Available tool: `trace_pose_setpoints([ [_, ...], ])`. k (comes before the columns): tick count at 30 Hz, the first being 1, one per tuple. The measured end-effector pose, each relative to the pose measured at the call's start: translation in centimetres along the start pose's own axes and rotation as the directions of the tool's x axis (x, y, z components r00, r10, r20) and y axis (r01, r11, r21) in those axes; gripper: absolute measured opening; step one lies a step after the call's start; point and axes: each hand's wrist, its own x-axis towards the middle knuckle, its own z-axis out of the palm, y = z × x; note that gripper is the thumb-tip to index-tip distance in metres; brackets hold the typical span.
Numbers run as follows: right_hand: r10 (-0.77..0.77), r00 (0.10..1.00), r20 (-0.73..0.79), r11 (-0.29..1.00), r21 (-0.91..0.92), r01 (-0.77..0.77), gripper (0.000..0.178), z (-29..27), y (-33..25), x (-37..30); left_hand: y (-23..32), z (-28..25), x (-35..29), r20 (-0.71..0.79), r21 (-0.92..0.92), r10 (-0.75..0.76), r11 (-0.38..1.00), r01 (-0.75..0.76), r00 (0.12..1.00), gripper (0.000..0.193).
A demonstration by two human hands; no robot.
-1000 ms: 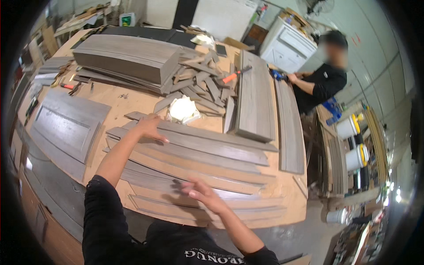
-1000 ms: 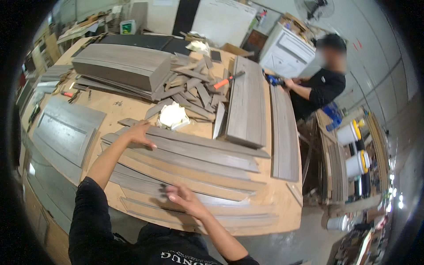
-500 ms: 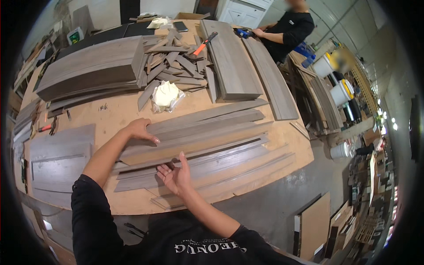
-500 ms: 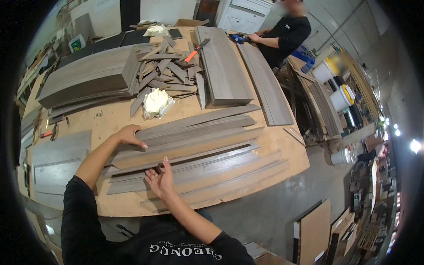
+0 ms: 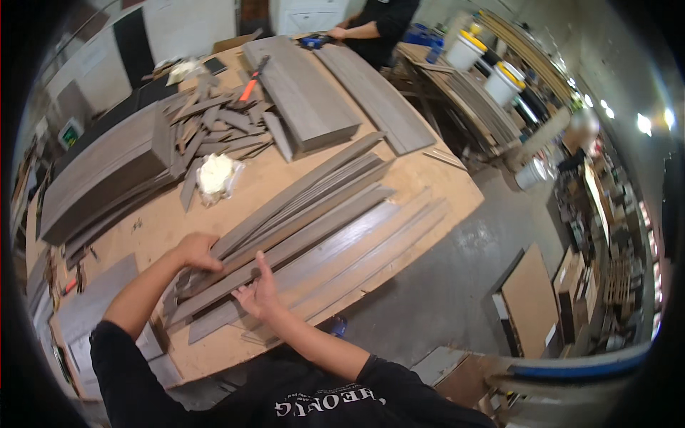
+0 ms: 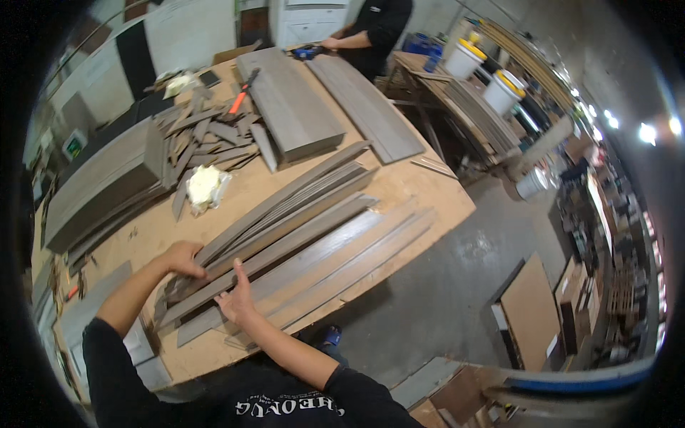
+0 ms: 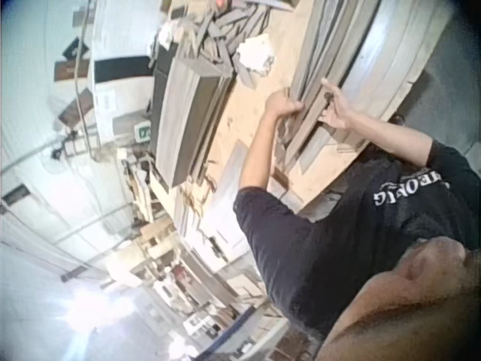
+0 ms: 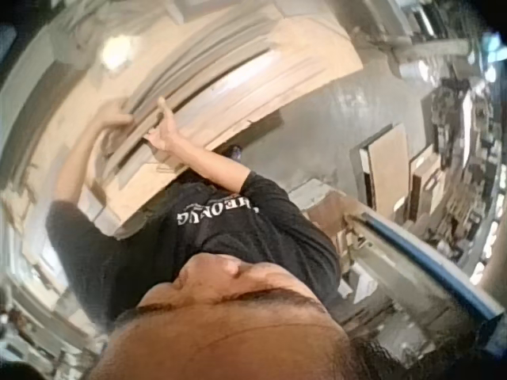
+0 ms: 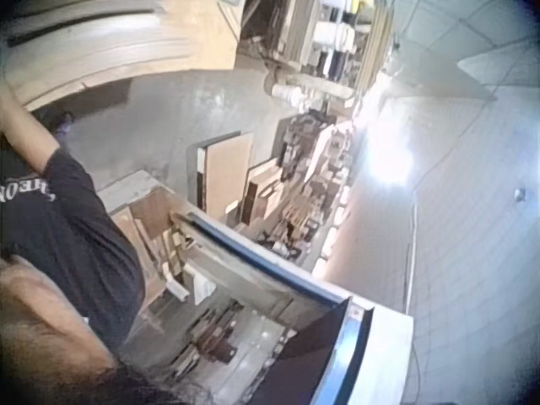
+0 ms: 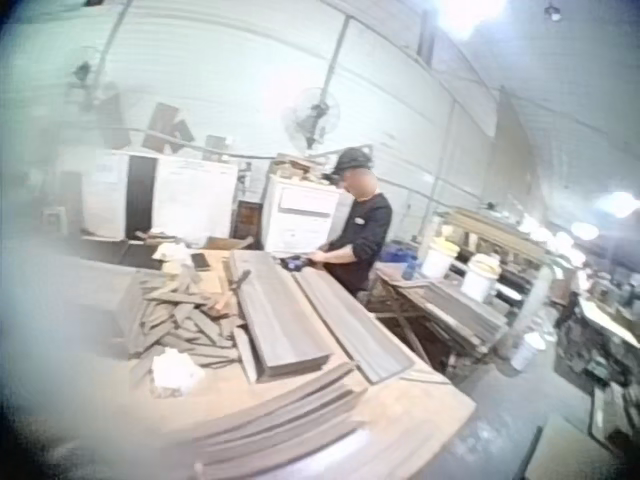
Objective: Assembling and finishing wooden furniture panels by applying adhesive and using a pneumatic nail gun and hammer.
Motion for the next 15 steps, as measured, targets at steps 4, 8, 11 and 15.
trace_pose_setpoints([
  [4,-0.018,0.999,0.037,1.0,0.003,0.018,0.062,-0.6,2.0,0.7,0.7,1.2,-1.3,0.107,-0.593,0.148,0.803,-0.056,0.983,0.058],
  [8,-0.043,0.999,0.032,0.999,0.01,0.042,0.061,-2.2,1.9,1.2,1.5,1.9,-1.8,0.183,-0.689,0.067,0.721,0.079,0.981,0.066],
  [11,-0.03,0.997,0.07,0.997,-0.066,0.035,0.062,-2.5,1.1,-0.4,3.8,3.6,-3.9,-0.038,-0.383,0.2,0.902,-0.199,0.979,0.08],
  [15,-0.086,0.981,0.176,0.941,-0.31,0.139,0.048,-3.8,4.5,-1.8,6.5,5.4,-8.4,-0.244,-0.326,0.111,0.926,-0.19,0.963,0.066],
])
